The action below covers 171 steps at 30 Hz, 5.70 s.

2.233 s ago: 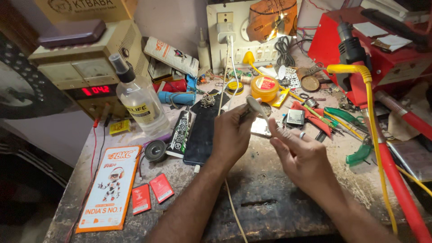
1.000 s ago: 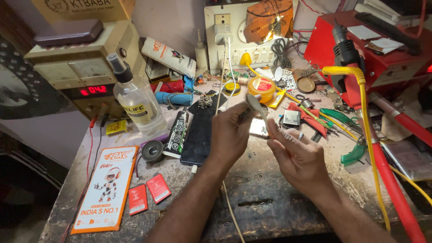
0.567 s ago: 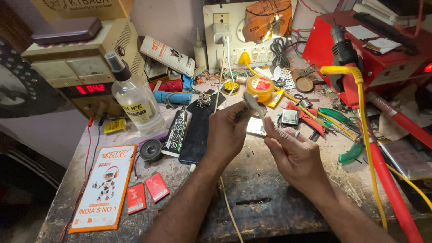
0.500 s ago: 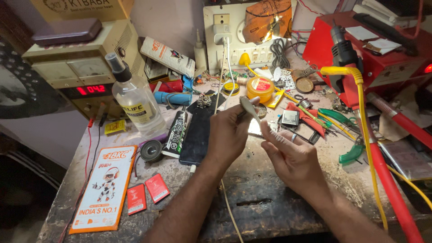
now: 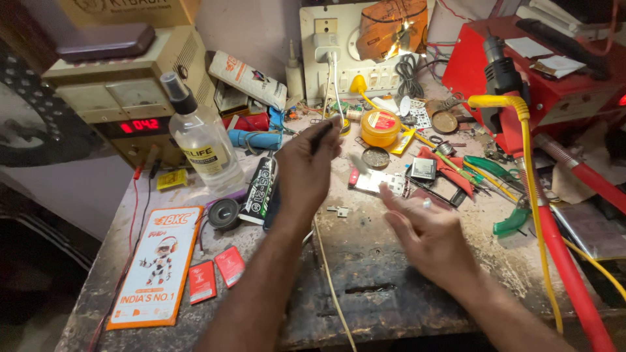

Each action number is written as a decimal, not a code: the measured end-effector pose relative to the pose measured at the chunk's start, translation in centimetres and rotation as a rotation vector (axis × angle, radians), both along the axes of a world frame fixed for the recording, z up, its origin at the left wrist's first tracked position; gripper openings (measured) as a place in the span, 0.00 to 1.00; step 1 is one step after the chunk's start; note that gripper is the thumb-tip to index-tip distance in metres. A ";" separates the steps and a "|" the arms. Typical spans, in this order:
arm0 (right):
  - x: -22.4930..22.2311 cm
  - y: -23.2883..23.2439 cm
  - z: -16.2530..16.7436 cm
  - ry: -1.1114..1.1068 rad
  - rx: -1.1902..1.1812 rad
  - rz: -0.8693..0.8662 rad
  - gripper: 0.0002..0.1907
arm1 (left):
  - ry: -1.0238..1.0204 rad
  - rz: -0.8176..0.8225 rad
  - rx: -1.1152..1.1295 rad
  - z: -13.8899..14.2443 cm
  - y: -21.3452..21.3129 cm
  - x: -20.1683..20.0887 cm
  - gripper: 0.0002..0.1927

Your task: The person cleans a small blue circuit board with a toothbrush, then uses a hot air gun to heat the board and a metal tool to scrape or adjust components. The board is handled repeatedly and placed on the workbench during the process.

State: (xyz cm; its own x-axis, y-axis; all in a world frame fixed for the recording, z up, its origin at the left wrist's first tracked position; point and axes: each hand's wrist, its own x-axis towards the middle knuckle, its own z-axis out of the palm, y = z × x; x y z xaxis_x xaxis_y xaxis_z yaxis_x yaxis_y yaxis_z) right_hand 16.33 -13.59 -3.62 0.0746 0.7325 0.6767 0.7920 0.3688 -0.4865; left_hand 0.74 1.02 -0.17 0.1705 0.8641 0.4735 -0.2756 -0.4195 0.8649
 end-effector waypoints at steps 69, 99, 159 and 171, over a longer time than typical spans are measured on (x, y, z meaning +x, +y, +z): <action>0.1 -0.3 -0.5 0.051 -0.055 0.296 0.23 | 0.224 0.042 0.214 -1.1 -3.0 1.5 0.13; -0.7 0.1 0.4 0.094 0.123 0.091 0.23 | 0.354 0.085 0.239 -0.2 -3.8 0.7 0.11; -1.6 0.4 0.7 -0.078 0.076 0.011 0.26 | 0.285 -0.030 0.141 -0.8 -2.7 0.3 0.10; -1.8 0.3 0.8 -0.081 0.145 0.038 0.26 | 0.296 -0.033 0.116 -0.5 -2.9 0.1 0.09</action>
